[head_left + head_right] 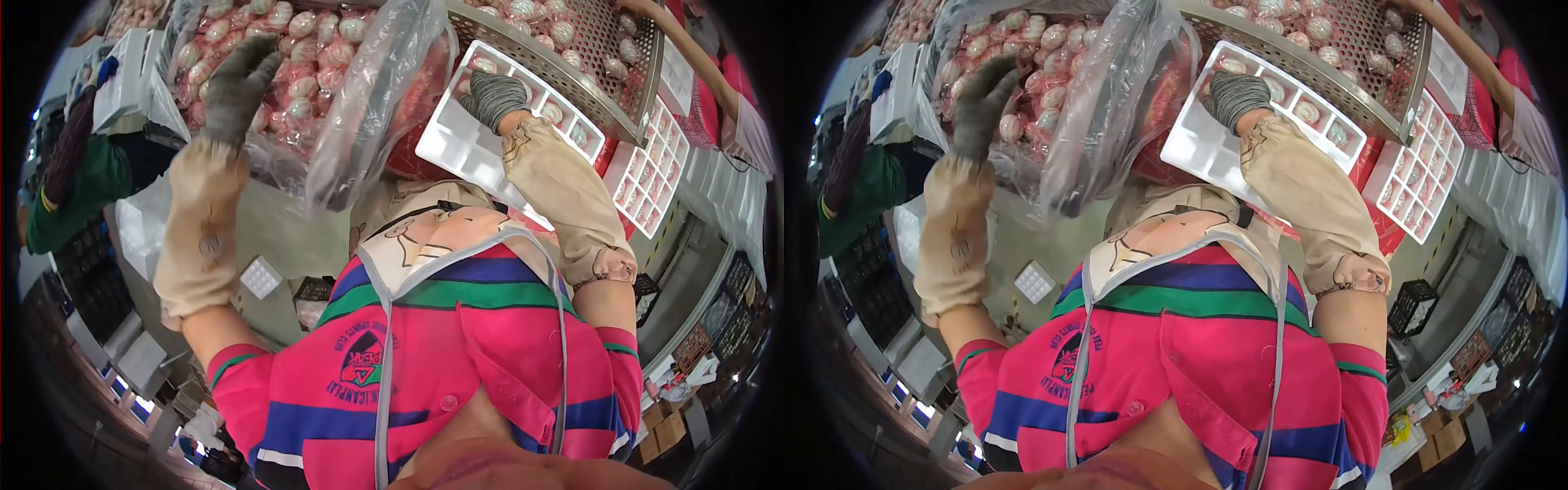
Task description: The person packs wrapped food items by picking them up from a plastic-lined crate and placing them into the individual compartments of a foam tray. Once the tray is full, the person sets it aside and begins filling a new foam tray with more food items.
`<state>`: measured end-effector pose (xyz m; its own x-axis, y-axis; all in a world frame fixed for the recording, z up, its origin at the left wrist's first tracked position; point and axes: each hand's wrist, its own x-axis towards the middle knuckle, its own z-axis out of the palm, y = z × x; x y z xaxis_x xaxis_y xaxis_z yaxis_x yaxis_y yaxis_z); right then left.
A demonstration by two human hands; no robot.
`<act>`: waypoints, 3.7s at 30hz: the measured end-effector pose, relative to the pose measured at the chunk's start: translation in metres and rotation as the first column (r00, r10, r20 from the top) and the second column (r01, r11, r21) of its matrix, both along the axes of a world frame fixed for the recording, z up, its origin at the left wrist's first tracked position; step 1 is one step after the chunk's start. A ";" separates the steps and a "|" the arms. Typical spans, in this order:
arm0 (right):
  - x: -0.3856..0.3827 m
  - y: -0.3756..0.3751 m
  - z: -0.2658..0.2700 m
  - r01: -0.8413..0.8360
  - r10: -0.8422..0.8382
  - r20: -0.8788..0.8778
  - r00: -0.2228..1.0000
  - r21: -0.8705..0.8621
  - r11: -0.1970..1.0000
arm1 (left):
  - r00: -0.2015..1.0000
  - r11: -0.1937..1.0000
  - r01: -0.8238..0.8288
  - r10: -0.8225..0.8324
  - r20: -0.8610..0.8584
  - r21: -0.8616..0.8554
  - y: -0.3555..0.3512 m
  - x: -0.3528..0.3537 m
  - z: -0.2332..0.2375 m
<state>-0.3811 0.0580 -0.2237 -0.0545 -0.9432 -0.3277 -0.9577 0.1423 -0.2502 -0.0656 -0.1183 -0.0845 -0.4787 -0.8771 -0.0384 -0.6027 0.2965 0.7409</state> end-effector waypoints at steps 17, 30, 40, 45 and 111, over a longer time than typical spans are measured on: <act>0.028 0.044 -0.021 0.070 -0.170 -0.240 0.956 -0.376 0.924 | 0.614 0.932 0.344 -0.313 0.724 0.112 -0.145 -0.071 -0.115; 0.057 0.039 -0.017 -0.148 0.149 -0.038 0.988 -0.504 0.851 | 0.788 0.671 0.453 0.008 -0.616 0.588 0.029 -0.040 0.050; 0.057 0.133 0.062 0.582 -0.084 0.991 0.100 0.010 0.813 | 0.662 0.663 0.305 0.368 -0.653 0.684 0.210 -0.138 -0.050; 0.041 0.141 0.049 0.552 -0.202 0.829 0.522 -0.148 0.821 | 0.866 0.898 0.109 0.125 -0.484 0.427 0.214 -0.157 -0.112; -0.036 0.053 -0.021 -0.291 0.285 -0.112 0.952 -0.037 0.956 | 0.906 0.852 0.296 -0.393 0.155 0.432 -0.053 -0.044 -0.122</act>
<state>-0.4176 0.1110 -0.2448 0.1909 -0.9395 -0.2843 -0.9771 -0.1541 -0.1469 -0.1092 -0.1718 -0.2066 -0.6815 -0.5456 -0.4877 -0.6825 0.2334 0.6926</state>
